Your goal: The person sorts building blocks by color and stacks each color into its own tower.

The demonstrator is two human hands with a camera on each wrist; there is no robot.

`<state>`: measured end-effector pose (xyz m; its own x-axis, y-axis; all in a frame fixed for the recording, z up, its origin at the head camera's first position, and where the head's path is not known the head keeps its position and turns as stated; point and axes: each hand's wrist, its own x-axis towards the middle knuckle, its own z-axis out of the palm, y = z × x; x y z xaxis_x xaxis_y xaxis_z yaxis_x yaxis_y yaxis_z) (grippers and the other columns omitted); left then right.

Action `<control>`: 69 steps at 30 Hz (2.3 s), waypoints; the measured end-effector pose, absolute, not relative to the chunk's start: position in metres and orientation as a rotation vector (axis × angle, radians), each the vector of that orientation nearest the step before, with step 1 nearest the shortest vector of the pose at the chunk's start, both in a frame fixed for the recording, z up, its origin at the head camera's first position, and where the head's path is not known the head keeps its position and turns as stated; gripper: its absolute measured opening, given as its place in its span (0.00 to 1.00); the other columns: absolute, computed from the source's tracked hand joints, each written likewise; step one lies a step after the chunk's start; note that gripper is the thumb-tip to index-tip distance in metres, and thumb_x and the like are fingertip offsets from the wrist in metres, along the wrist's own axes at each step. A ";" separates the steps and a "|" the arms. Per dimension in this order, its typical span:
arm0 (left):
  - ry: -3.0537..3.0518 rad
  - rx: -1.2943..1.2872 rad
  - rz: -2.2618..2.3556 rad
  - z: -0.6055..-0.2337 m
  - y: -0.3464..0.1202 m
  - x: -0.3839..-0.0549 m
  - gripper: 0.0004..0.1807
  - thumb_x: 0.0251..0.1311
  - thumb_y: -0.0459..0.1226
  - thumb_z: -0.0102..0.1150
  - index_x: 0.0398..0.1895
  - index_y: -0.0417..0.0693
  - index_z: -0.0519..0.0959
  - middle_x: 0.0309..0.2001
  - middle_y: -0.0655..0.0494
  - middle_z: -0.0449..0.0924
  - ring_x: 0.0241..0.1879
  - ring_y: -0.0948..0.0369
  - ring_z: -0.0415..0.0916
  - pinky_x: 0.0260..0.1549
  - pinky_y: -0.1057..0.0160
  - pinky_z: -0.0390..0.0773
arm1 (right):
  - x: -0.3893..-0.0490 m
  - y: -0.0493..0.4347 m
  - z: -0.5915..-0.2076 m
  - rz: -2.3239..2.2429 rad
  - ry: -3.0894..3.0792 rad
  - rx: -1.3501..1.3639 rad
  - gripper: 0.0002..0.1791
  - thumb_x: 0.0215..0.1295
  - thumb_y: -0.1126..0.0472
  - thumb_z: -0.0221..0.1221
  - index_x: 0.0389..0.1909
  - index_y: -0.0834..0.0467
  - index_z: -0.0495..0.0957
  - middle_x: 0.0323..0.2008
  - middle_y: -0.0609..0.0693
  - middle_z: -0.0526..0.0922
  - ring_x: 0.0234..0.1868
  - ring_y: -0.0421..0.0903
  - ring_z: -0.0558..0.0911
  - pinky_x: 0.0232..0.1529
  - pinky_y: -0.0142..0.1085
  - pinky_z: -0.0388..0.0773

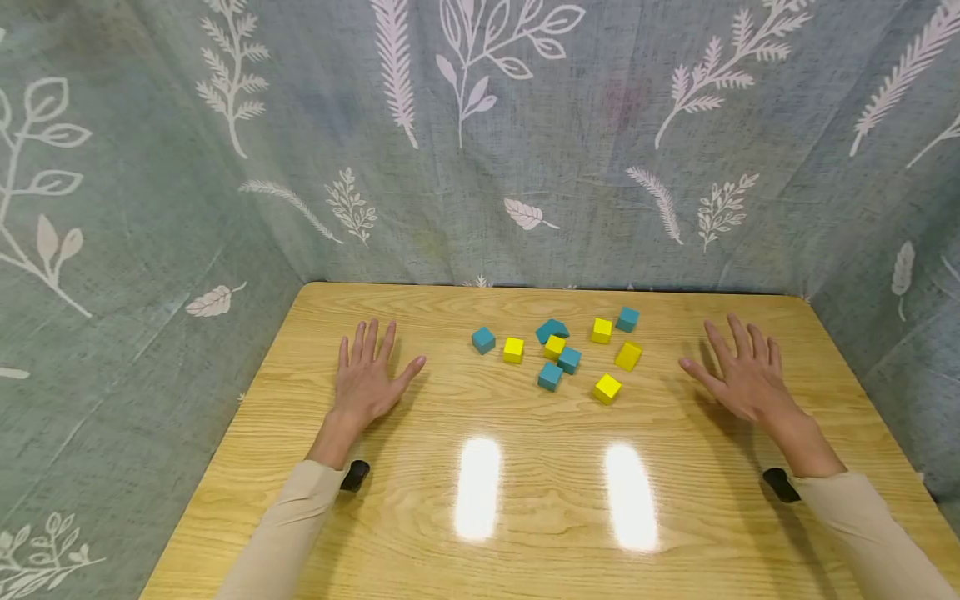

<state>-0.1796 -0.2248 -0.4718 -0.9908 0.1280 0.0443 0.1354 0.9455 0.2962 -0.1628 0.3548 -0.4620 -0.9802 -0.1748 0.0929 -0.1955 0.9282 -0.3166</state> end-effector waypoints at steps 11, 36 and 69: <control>-3.047 -0.213 -0.447 -0.471 -0.221 -0.181 0.48 0.73 0.65 0.45 0.84 0.46 0.47 0.82 0.38 0.38 0.81 0.40 0.31 0.76 0.38 0.28 | -0.167 0.347 -0.462 0.528 -2.905 0.390 0.42 0.78 0.42 0.54 0.77 0.68 0.56 0.73 0.77 0.53 0.69 0.80 0.54 0.65 0.76 0.49; -2.640 -0.305 -0.803 -0.465 -0.168 -0.179 0.27 0.75 0.47 0.57 0.63 0.31 0.76 0.59 0.34 0.77 0.54 0.40 0.74 0.53 0.43 0.77 | -0.167 0.297 -0.460 0.834 -2.548 0.498 0.10 0.65 0.74 0.66 0.45 0.70 0.80 0.41 0.66 0.82 0.42 0.63 0.80 0.40 0.58 0.78; -2.549 -0.517 -1.239 -0.471 -0.070 -0.175 0.18 0.74 0.37 0.60 0.59 0.33 0.79 0.52 0.38 0.78 0.48 0.47 0.77 0.44 0.52 0.81 | -0.170 0.214 -0.462 1.107 -2.533 0.657 0.14 0.66 0.71 0.67 0.51 0.69 0.79 0.45 0.64 0.83 0.43 0.60 0.84 0.44 0.55 0.84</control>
